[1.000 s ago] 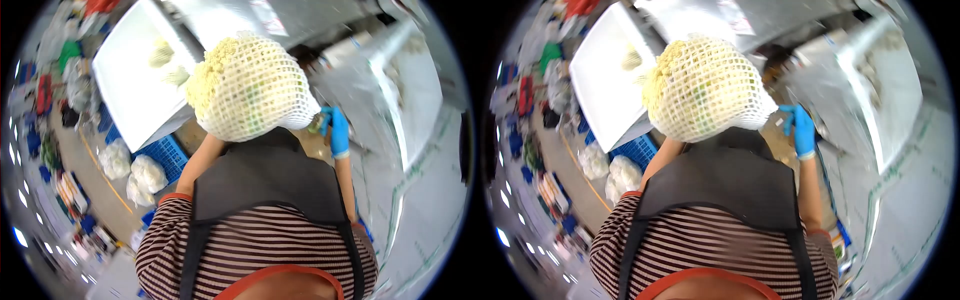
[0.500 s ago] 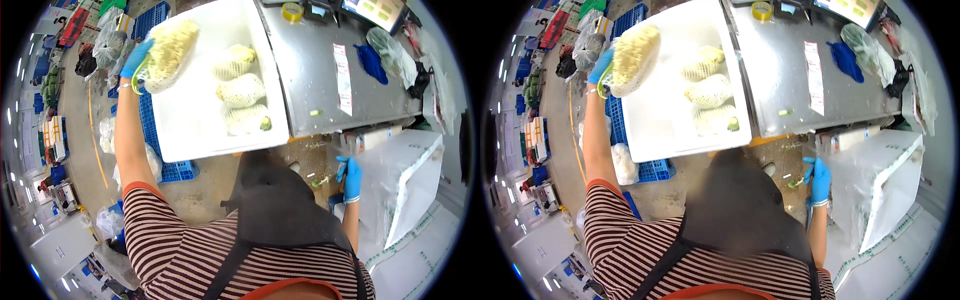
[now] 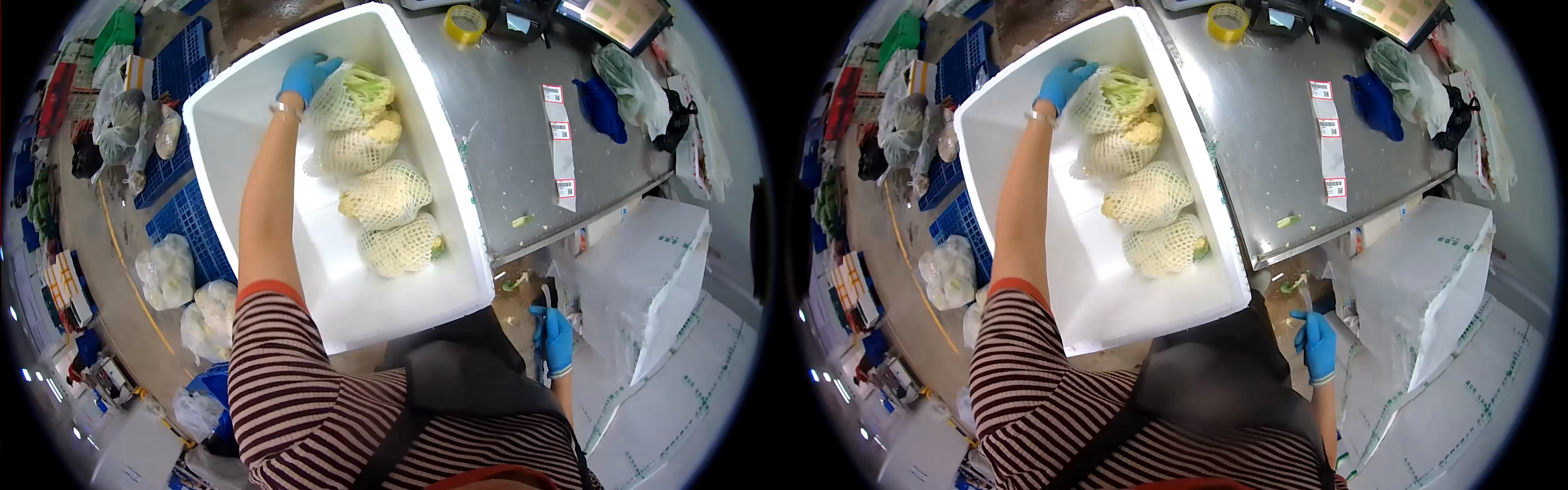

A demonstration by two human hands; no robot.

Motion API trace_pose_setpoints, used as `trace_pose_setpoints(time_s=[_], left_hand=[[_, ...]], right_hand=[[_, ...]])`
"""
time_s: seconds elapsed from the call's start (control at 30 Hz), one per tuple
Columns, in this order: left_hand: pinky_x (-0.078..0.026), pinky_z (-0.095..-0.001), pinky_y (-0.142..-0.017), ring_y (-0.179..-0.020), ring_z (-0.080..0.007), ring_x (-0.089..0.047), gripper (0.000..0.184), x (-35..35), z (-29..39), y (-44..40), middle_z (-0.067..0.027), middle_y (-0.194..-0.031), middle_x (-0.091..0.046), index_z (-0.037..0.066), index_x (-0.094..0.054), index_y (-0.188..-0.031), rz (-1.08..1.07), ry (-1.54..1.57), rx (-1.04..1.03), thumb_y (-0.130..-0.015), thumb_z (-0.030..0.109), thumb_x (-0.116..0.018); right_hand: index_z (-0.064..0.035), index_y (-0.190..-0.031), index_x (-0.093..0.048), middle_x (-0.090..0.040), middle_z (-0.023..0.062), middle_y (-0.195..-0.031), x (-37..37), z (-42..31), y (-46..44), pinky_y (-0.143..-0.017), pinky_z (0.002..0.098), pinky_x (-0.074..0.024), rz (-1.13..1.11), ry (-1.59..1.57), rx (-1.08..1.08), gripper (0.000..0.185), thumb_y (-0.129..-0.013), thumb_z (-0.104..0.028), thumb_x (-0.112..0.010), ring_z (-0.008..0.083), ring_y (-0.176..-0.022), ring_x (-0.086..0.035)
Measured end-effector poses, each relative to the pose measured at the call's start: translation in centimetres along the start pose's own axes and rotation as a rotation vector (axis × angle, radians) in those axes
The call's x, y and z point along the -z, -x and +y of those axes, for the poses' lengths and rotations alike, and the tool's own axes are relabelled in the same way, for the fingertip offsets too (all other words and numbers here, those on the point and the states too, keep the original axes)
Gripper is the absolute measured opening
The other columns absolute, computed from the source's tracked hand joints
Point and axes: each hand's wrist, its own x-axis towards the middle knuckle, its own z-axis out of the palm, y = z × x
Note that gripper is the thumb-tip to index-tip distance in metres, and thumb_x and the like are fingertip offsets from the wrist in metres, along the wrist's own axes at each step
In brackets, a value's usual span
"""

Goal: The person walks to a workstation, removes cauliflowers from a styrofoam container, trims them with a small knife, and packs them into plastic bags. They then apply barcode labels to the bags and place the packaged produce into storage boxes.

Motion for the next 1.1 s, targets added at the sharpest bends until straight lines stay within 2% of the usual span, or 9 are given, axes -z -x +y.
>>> trace_pose_setpoints(time_s=[0.17, 0.27, 0.63, 0.8, 0.87, 0.9, 0.93, 1.03, 1.1], left_hand=[[-0.041, -0.0572, -0.096, -0.133, -0.0413, -0.038, 0.063, -5.9, 1.6, 8.3, -0.0147, -0.144, -0.043, 0.028, -0.053, -0.135, 0.235, -0.481, -0.319, -0.079, 0.053, -0.068], [-0.046, -0.0443, -0.096, -0.132, -0.0399, -0.037, 0.065, -8.3, 1.1, 8.2, -0.0107, -0.147, -0.041, 0.031, -0.05, -0.138, 0.274, -0.646, -0.348, -0.078, 0.049, -0.071], [-0.037, -0.0483, -0.109, -0.13, -0.0429, -0.036, 0.064, -11.9, -4.4, 0.0, -0.0049, -0.149, -0.041, 0.032, -0.046, -0.14, 0.022, -0.444, -0.416, -0.081, 0.047, -0.067], [-0.031, -0.0466, -0.112, -0.138, -0.0405, -0.03, 0.079, -10.6, -5.3, -1.1, -0.0192, -0.149, -0.036, 0.02, -0.038, -0.146, -0.064, -0.539, -0.49, -0.081, 0.052, -0.067], [-0.027, -0.0416, -0.114, -0.138, -0.0337, -0.034, 0.078, -9.1, -6.0, -1.2, -0.0198, -0.147, -0.039, 0.004, -0.036, -0.145, -0.092, -0.048, -0.343, -0.085, 0.043, -0.066], [-0.032, -0.04, -0.111, -0.132, -0.0332, -0.041, 0.069, -8.4, -6.3, -1.0, -0.0188, -0.144, -0.043, 0.001, -0.039, -0.142, 0.083, -0.081, -0.479, -0.088, 0.035, -0.065], [-0.037, -0.0383, -0.107, -0.126, -0.0317, -0.047, 0.06, -7.4, -1.6, 2.8, -0.0188, -0.141, -0.045, 0.001, -0.042, -0.14, 0.203, 0.148, -0.286, -0.09, 0.027, -0.062], [-0.042, -0.0337, -0.101, -0.114, -0.0268, -0.057, 0.041, -5.2, 8.3, 8.0, -0.0135, -0.128, -0.06, 0.002, -0.056, -0.129, 0.635, -0.135, -0.508, -0.095, 0.023, -0.058], [-0.043, -0.032, -0.102, -0.116, -0.0231, -0.058, 0.036, -9.8, 26.6, 18.8, -0.011, -0.131, -0.059, 0.003, -0.057, -0.129, 0.462, 0.217, -0.685, -0.096, 0.015, -0.057]], right_hand=[[-0.0064, -0.138, -0.05, -0.052, -0.0014, -0.072, -5.2, -3.5, -2.4, -0.057, 0.0202, -0.0422, 0.007, 0.08, 0.188, 0.052, -0.088, -0.014, -0.064, 0.0058, -0.061, -0.046], [-0.0157, -0.147, -0.039, -0.058, 0.0054, -0.085, -8.5, -6.8, -3.9, -0.068, 0.0269, -0.0488, -0.101, 0.478, 0.316, 0.085, -0.074, -0.024, -0.081, 0.0125, -0.071, -0.053], [-0.0189, -0.148, -0.036, -0.066, 0.0129, -0.102, -11.3, -5.1, -7.0, -0.07, 0.0336, -0.0541, -0.136, 0.618, 0.468, 0.082, -0.079, -0.044, -0.073, 0.023, -0.077, -0.066], [-0.0231, -0.149, -0.033, -0.066, 0.0113, -0.099, -7.7, -4.6, -4.9, -0.073, 0.036, -0.0538, -0.178, 0.468, 0.566, 0.082, -0.08, -0.048, -0.07, 0.0263, -0.08, -0.066], [-0.0212, -0.149, -0.034, -0.06, 0.0155, -0.127, -2.9, -4.6, -2.5, -0.084, 0.0359, -0.0521, -0.17, 0.534, 0.508, 0.08, -0.081, -0.033, -0.075, 0.0284, -0.098, -0.066], [-0.0182, -0.147, -0.038, -0.066, 0.0109, -0.115, -0.4, -4.1, -1.1, -0.075, 0.0343, -0.0531, -0.121, 0.549, 0.397, 0.073, -0.083, -0.029, -0.073, 0.0242, -0.08, -0.066], [-0.0159, -0.144, -0.043, -0.068, 0.0084, -0.107, 2.2, -2.7, 0.0, -0.071, 0.0318, -0.0524, 0.015, 0.548, 0.42, 0.067, -0.084, -0.026, -0.072, 0.019, -0.074, -0.063], [-0.0184, -0.138, -0.052, -0.064, 0.006, -0.085, 11.4, 3.4, 2.8, -0.063, 0.0286, -0.0507, 0.493, 0.335, 0.404, 0.058, -0.084, -0.026, -0.072, 0.014, -0.063, -0.059], [-0.019, -0.132, -0.058, -0.062, 0.0064, -0.076, 20.0, 8.3, 5.4, -0.059, 0.0265, -0.0492, 0.894, 0.225, 0.42, 0.048, -0.086, -0.022, -0.071, 0.0101, -0.059, -0.054]])
